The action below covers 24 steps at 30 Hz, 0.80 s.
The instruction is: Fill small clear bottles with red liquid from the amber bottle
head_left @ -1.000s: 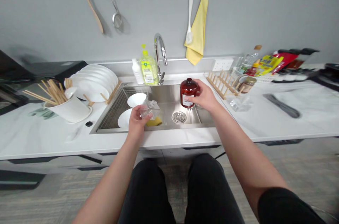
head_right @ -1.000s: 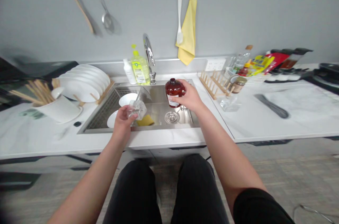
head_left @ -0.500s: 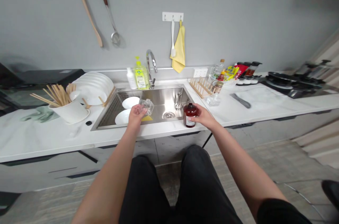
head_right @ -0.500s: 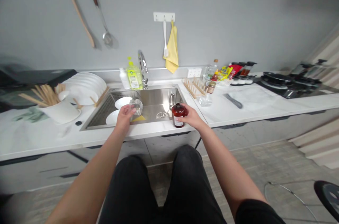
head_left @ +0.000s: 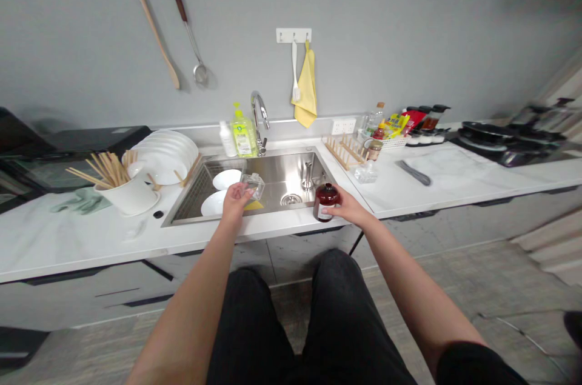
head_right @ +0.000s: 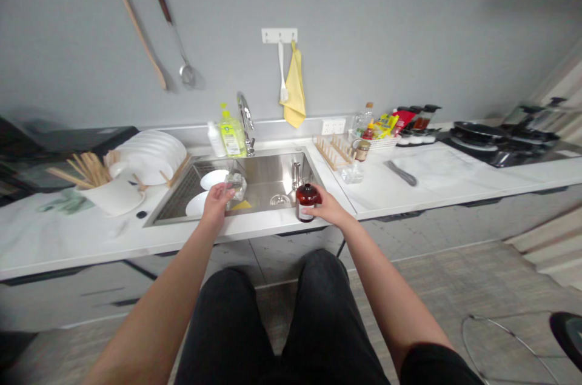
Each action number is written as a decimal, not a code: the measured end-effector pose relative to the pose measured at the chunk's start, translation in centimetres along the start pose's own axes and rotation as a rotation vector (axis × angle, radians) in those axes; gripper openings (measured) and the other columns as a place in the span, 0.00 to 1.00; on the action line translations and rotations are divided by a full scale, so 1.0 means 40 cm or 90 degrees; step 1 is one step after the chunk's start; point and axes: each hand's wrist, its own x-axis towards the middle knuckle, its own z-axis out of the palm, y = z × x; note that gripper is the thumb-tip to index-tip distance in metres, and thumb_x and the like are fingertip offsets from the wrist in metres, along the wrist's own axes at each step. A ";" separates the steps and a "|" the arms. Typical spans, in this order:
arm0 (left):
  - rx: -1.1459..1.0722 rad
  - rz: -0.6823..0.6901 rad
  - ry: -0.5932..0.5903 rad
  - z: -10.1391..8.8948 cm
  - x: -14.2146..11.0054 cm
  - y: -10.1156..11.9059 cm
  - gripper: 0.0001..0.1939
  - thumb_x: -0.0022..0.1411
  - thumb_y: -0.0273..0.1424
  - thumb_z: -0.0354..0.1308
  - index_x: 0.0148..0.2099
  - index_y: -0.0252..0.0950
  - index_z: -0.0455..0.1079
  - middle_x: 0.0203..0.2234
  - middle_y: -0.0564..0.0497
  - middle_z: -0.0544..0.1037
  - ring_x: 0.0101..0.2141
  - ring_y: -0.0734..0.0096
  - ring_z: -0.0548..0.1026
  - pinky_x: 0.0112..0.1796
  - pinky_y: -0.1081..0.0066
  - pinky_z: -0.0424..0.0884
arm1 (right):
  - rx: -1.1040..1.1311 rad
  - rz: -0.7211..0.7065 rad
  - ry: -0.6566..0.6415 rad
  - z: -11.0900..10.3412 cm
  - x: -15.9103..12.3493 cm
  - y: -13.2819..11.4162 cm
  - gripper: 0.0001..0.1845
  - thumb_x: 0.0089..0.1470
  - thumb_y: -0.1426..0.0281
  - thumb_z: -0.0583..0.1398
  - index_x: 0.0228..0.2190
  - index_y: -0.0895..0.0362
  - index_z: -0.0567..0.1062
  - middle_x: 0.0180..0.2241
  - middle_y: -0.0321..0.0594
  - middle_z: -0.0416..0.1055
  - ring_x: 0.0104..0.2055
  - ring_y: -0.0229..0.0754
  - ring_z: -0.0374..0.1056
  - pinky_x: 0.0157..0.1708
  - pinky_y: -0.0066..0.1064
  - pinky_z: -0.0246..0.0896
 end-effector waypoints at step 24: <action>-0.060 -0.009 0.025 0.003 -0.013 0.010 0.35 0.44 0.43 0.85 0.51 0.40 0.75 0.51 0.45 0.83 0.55 0.57 0.81 0.61 0.55 0.74 | -0.142 -0.201 0.360 0.006 -0.085 -0.009 0.53 0.56 0.51 0.78 0.74 0.47 0.65 0.69 0.57 0.73 0.67 0.62 0.76 0.66 0.61 0.72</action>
